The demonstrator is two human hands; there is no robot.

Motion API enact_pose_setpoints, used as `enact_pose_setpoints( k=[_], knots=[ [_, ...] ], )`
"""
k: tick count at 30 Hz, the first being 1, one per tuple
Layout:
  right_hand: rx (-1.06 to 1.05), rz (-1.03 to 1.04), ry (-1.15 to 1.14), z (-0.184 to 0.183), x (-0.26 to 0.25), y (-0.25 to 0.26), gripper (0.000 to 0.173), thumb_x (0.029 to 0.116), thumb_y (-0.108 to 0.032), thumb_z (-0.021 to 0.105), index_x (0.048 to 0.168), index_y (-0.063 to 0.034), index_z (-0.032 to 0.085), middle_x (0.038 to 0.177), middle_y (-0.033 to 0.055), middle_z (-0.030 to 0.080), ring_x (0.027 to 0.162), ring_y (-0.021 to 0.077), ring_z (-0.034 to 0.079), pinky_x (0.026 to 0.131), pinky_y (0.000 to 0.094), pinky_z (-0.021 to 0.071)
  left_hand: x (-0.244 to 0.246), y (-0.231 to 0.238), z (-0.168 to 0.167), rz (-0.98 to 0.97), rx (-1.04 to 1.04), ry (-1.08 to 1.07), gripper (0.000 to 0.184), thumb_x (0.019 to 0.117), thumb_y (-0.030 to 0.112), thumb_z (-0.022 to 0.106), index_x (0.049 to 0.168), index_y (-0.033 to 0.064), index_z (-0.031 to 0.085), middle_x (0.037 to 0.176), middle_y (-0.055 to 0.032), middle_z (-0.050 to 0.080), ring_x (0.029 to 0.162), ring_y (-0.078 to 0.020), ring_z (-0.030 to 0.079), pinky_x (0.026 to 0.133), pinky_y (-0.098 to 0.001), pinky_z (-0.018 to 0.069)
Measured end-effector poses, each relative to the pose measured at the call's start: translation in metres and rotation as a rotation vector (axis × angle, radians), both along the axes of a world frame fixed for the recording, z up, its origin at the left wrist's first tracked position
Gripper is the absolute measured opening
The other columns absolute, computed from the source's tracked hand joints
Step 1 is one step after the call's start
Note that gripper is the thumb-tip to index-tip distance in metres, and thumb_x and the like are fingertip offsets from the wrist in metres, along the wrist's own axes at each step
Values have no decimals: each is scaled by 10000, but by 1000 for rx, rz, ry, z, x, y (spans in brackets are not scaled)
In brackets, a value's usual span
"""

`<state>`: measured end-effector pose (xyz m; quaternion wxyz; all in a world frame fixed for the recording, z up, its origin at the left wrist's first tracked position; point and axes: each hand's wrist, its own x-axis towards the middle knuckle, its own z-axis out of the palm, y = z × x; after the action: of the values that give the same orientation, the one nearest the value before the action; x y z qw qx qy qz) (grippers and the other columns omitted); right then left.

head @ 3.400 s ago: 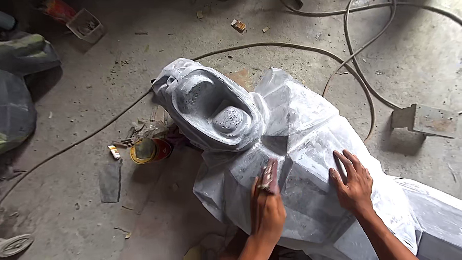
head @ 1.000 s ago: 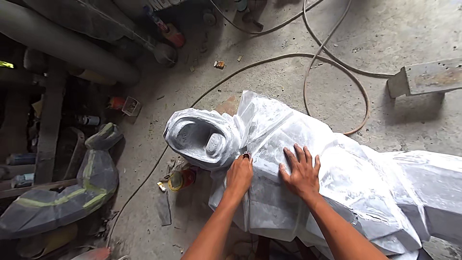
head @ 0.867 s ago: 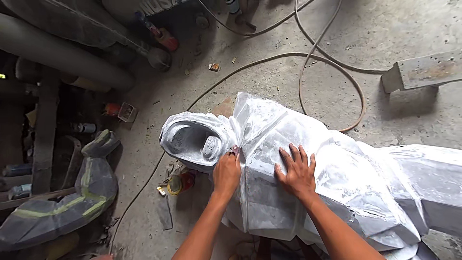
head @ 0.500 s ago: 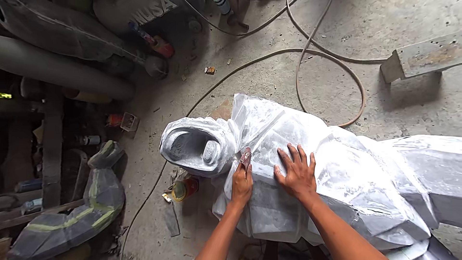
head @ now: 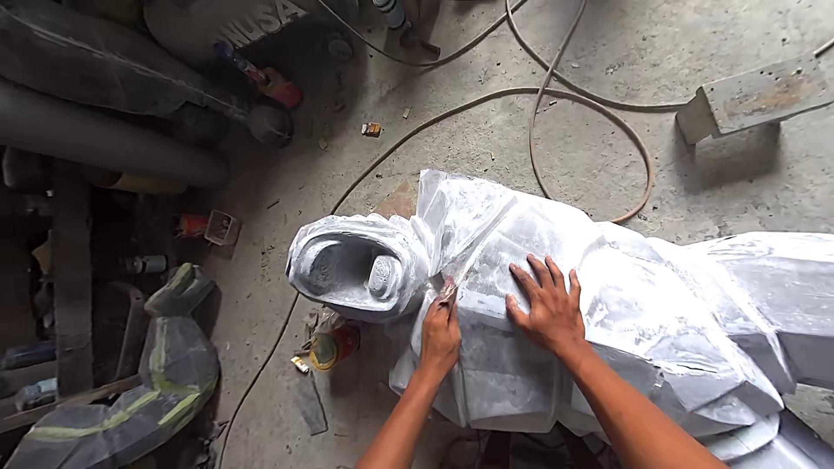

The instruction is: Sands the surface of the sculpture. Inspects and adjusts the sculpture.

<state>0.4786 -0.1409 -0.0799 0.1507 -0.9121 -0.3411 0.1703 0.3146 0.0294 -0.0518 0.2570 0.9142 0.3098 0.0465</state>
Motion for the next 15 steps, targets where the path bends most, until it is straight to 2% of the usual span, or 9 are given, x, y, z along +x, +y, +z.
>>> enact_pose_setpoints(
  k=[1, 4, 5, 7, 9, 10, 12, 14, 15],
  knots=[
    [3, 4, -1, 0, 1, 2, 663, 910, -713, 372, 1508, -451, 488, 1635, -13, 396, 1545, 304, 271, 1180, 709, 167, 15, 2, -6, -3, -7, -18, 300, 1022, 102, 504, 1195, -30, 712, 1287, -163, 688, 1232, -259, 650, 1069, -431, 517],
    [-14, 1, 11, 2, 4, -2, 656, 919, -706, 365, 1510, -449, 486, 1634, -15, 398, 1545, 304, 269, 1178, 706, 171, 40, 0, -21, -35, -1, -34, 241, 1019, 102, 540, 1118, -48, 701, 1190, -200, 673, 1118, -309, 668, 978, -466, 555],
    [-16, 4, 18, 4, 0, -4, 658, 921, -707, 361, 1516, -451, 478, 1639, -21, 388, 1549, 301, 258, 1178, 706, 168, 27, 3, -12, -55, -15, 9, 251, 1036, 127, 531, 1123, -32, 704, 1166, -181, 686, 1085, -290, 683, 956, -459, 568],
    [-16, 3, -4, 3, 3, 0, 666, 913, -720, 362, 1520, -466, 464, 1645, -36, 379, 1556, 292, 248, 1178, 710, 170, -11, 19, 20, -99, -72, 183, 279, 1032, 166, 503, 1065, 9, 731, 987, -128, 722, 942, -254, 716, 872, -459, 590],
    [-14, -7, -8, 2, 6, -1, 657, 913, -720, 370, 1512, -471, 474, 1640, -43, 389, 1551, 291, 263, 1179, 705, 176, -56, 28, 56, -109, -195, 395, 333, 1042, 222, 455, 1014, 21, 719, 912, -134, 725, 899, -270, 723, 861, -484, 579],
    [-10, -11, 1, 2, 5, -1, 651, 916, -718, 369, 1508, -470, 480, 1636, -47, 395, 1549, 287, 268, 1180, 702, 179, -73, 31, 68, -65, -182, 386, 354, 1049, 243, 451, 1004, 22, 724, 889, -126, 724, 873, -257, 723, 845, -476, 587],
    [-18, -16, 7, 3, 3, -1, 644, 921, -715, 360, 1506, -476, 479, 1635, -56, 394, 1546, 278, 271, 1183, 689, 182, -75, 41, 76, 71, -27, 149, 360, 1040, 256, 486, 956, 5, 731, 821, -109, 710, 796, -209, 710, 767, -419, 599],
    [-40, -15, 12, 3, 4, -1, 638, 922, -715, 358, 1509, -489, 467, 1638, -72, 386, 1551, 259, 262, 1194, 677, 177, -43, 50, 66, 107, 52, -75, 324, 1039, 227, 524, 1044, -14, 740, 963, -124, 753, 931, -182, 738, 856, -374, 609],
    [-44, -14, 15, 3, 4, -2, 636, 925, -716, 357, 1508, -488, 468, 1637, -74, 386, 1553, 253, 259, 1198, 674, 175, -25, 52, 52, 81, 52, -162, 285, 1024, 186, 547, 1047, -34, 727, 967, -147, 740, 919, -200, 734, 832, -388, 607]
  ],
)
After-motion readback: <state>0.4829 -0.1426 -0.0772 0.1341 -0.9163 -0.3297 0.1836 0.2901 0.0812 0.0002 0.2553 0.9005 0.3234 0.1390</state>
